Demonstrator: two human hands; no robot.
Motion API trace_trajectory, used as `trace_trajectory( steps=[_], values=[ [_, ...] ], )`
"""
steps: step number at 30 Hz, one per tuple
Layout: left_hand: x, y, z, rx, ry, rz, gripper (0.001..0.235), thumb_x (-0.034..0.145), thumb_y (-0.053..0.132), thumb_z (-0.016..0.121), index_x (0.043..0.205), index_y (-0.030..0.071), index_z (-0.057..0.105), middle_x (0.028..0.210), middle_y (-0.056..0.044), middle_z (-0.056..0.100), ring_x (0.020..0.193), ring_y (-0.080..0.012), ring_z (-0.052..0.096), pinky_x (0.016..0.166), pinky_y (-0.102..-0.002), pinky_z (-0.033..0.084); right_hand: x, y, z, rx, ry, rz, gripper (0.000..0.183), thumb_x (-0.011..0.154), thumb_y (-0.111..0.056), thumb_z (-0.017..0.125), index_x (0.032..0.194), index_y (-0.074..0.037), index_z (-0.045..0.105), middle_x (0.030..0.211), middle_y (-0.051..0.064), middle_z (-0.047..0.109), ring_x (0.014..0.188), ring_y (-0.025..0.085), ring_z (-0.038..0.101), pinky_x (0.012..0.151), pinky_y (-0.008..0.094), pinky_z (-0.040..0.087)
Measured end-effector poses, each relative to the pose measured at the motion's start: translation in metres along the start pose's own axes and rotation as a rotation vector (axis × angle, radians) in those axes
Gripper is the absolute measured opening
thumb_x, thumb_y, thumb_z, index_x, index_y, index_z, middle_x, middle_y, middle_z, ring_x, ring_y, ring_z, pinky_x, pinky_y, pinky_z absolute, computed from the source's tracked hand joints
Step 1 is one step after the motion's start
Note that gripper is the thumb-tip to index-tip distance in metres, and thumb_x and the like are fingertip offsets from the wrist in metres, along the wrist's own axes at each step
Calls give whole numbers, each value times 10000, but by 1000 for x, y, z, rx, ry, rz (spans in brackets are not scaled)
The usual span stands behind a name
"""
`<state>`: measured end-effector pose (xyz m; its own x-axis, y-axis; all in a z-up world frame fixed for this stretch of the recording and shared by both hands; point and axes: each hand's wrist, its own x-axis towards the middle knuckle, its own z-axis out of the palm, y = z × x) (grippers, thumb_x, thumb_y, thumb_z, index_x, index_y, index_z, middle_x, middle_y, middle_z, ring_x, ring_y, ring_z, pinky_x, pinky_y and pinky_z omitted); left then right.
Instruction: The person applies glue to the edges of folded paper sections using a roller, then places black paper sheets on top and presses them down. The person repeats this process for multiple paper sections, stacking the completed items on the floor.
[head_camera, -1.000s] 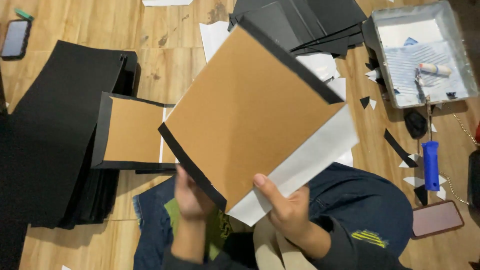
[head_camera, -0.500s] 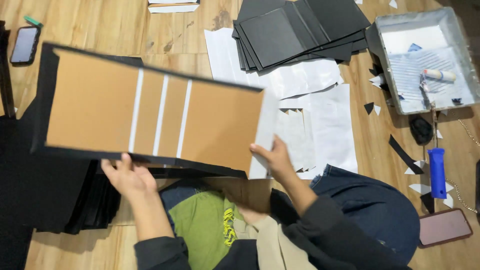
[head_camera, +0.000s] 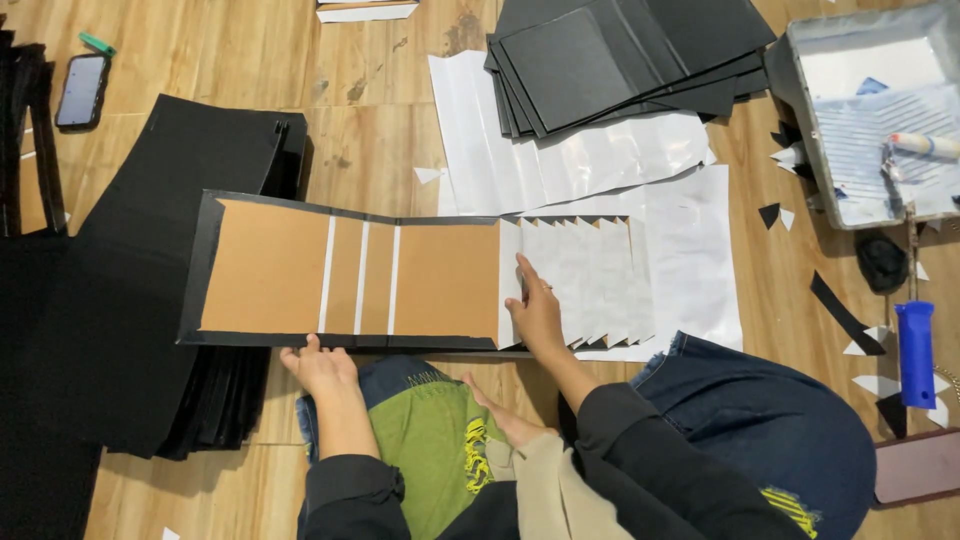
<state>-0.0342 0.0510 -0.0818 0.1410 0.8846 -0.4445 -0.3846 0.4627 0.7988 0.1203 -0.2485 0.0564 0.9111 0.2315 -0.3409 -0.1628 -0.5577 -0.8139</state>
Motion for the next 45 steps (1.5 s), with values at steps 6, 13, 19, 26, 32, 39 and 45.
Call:
trace_trajectory(
  steps=[6,13,19,26,32,39,45],
  values=[
    [-105,47,71,805,317,909,841,802,-130,709,1407,41,151,1393,-268,188,1327,-436,169,1123,-496,61,28,49,20,-184,-26,-37,437,840,-165,650,1269,-187,568,977,101,556,969,308,628,802,393,534],
    [-152,-34,111,1413,-1092,1110,495,848,125,609,1327,60,501,1352,-230,459,1287,-437,362,1046,-476,334,58,90,29,-219,-35,-128,450,842,-163,653,1282,-151,564,975,160,537,968,401,615,826,474,515],
    [-142,-50,113,1877,-1274,764,708,756,302,713,1393,307,404,1511,-50,282,1366,-416,242,1060,-554,313,118,147,-118,350,62,380,456,765,-93,731,1173,20,565,955,241,614,867,359,673,635,514,553],
    [-128,-70,98,1820,-1263,729,745,768,226,679,1426,266,332,1547,-74,169,1376,-449,153,1057,-606,237,100,274,-371,1715,829,254,360,685,-337,647,915,-63,616,846,154,617,764,315,652,581,371,514],
    [-138,-63,97,1765,-1292,613,699,825,181,615,1441,214,286,1555,-58,71,1401,-420,18,1062,-637,111,28,312,-405,1946,1570,451,482,633,-348,646,1054,-125,571,1116,157,525,989,389,561,743,479,494],
    [-151,-62,110,1783,-1217,287,796,802,10,521,1454,291,160,1563,24,-113,1415,-322,-180,1056,-637,-71,13,226,-409,2043,1706,167,1053,208,-438,590,1091,132,525,1120,370,520,1037,444,548,690,571,554],
    [-162,-46,125,1842,-1301,133,831,809,152,442,1467,400,0,1525,52,-286,1362,-335,-333,1013,-598,-204,38,275,-494,1550,1399,-314,259,471,-220,794,607,-151,585,747,123,640,798,347,651,820,756,604]
  ],
)
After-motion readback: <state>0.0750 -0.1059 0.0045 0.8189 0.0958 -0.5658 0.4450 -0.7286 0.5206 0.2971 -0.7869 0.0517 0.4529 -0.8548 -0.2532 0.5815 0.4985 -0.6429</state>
